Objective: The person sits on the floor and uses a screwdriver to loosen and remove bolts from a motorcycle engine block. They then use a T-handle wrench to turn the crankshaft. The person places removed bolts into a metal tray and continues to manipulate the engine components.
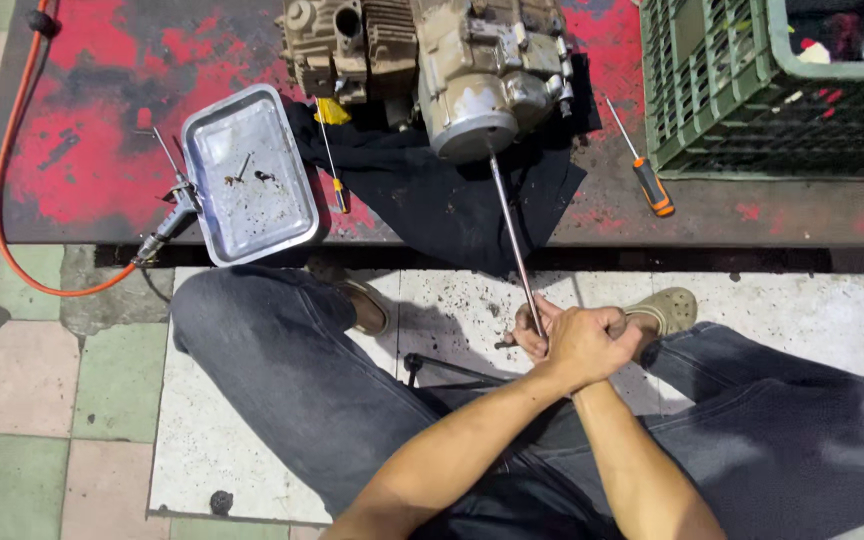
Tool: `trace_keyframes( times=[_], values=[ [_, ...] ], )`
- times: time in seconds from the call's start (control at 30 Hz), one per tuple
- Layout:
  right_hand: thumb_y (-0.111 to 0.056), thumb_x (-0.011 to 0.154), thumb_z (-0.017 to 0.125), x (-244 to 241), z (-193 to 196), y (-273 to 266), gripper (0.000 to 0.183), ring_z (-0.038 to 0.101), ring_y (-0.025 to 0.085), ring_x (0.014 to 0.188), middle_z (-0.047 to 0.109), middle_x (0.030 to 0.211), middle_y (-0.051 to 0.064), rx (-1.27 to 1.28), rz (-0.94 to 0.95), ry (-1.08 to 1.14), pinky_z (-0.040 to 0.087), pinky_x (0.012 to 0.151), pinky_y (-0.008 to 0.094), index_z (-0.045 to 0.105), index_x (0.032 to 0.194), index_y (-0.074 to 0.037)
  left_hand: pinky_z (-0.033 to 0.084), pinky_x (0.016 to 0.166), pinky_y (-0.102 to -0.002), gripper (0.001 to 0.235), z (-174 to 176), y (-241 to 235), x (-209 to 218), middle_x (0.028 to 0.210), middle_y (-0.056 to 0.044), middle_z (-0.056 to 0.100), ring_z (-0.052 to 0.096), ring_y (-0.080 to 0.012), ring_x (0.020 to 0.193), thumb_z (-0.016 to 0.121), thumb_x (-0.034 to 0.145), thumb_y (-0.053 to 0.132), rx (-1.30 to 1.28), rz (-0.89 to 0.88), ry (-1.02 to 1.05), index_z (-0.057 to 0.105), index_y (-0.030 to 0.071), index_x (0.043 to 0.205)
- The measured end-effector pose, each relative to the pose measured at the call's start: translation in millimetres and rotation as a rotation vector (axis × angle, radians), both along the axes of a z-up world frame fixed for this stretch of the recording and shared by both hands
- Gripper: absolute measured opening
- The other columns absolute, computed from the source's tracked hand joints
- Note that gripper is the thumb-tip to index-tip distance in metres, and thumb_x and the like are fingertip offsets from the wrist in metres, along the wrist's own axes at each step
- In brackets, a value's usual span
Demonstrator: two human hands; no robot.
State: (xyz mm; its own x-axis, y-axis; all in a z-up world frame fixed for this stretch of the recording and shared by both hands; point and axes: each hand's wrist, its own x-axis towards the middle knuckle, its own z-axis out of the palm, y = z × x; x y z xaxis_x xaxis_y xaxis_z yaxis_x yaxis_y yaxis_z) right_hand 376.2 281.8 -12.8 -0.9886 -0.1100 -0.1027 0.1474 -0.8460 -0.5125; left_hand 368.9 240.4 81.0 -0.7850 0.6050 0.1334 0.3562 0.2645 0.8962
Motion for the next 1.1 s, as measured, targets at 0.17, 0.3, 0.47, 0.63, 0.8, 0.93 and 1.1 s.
trace_keyframes(
  times=[0.17,0.3,0.47,0.63,0.8,0.93,1.1],
  values=[
    [-0.033,0.112,0.035,-1,-11,2,0.046,0.038,0.014,0.052,0.046,0.062,0.003,-0.078,-0.157,-0.242,0.035,0.05,0.026,0.06,0.087,-0.003,0.048,0.058,-0.038,0.031,-5,-3,-1,0.059,-0.012,0.061,0.059,-0.0252,0.051,0.073,0.086,0.029,0.109,-0.048,-0.072,0.064,0.005,0.068],
    [-0.034,0.116,0.044,17,-31,15,0.047,0.057,0.017,0.09,0.063,0.098,0.013,1.153,-0.594,0.206,0.049,0.08,0.028,0.058,0.133,0.008,0.043,0.058,-0.033,0.039,5,-34,-7,0.065,-0.009,0.057,0.052,-0.0167,0.06,0.074,0.095,0.012,0.513,-0.056,-0.172,0.054,0.001,0.064],
    [-0.041,0.108,0.057,-8,19,4,0.046,0.065,0.038,0.074,0.069,0.074,0.021,1.778,-0.288,-0.523,0.051,0.07,0.05,0.075,0.09,-0.003,0.049,0.065,-0.03,0.018,-7,-87,-18,0.078,-0.006,0.064,0.06,-0.0167,0.07,0.067,0.098,0.014,0.353,0.273,-0.071,0.063,-0.002,0.091],
    [-0.028,0.093,0.064,-27,60,21,0.028,0.072,0.039,0.076,0.074,0.076,0.02,1.944,0.13,-0.354,0.054,0.069,0.052,0.072,0.088,-0.002,0.044,0.05,-0.035,0.043,-138,-83,-45,0.06,-0.005,0.06,0.055,-0.0193,0.054,0.058,0.099,0.038,0.059,0.677,-0.806,0.069,0.001,0.082],
    [-0.001,0.089,0.059,-74,49,67,0.019,0.073,0.031,0.069,0.076,0.077,0.019,1.613,0.675,-0.362,0.057,0.063,0.044,0.075,0.097,0.006,0.036,0.038,-0.039,0.039,-199,-22,-50,0.06,-0.007,0.056,0.048,-0.0209,0.047,0.054,0.098,0.042,0.187,0.585,-1.261,0.067,0.007,0.087],
    [-0.005,0.094,0.061,-92,50,72,0.022,0.073,0.02,0.077,0.079,0.092,0.013,0.918,0.678,-0.333,0.058,0.067,0.034,0.071,0.111,0.004,0.049,0.046,-0.034,0.038,-201,0,-47,0.077,-0.002,0.066,0.063,-0.0181,0.059,0.056,0.091,0.046,0.41,-0.028,-1.292,0.064,0.012,0.106],
    [-0.015,0.097,0.065,-83,71,64,0.029,0.078,0.023,0.089,0.077,0.104,0.019,0.686,0.608,-0.329,0.065,0.077,0.033,0.071,0.115,0.007,0.054,0.062,-0.031,0.027,-190,-53,-125,0.091,-0.007,0.076,0.07,-0.0176,0.075,0.059,0.099,0.026,0.248,0.013,-1.131,0.072,0.008,0.115]
  ],
)
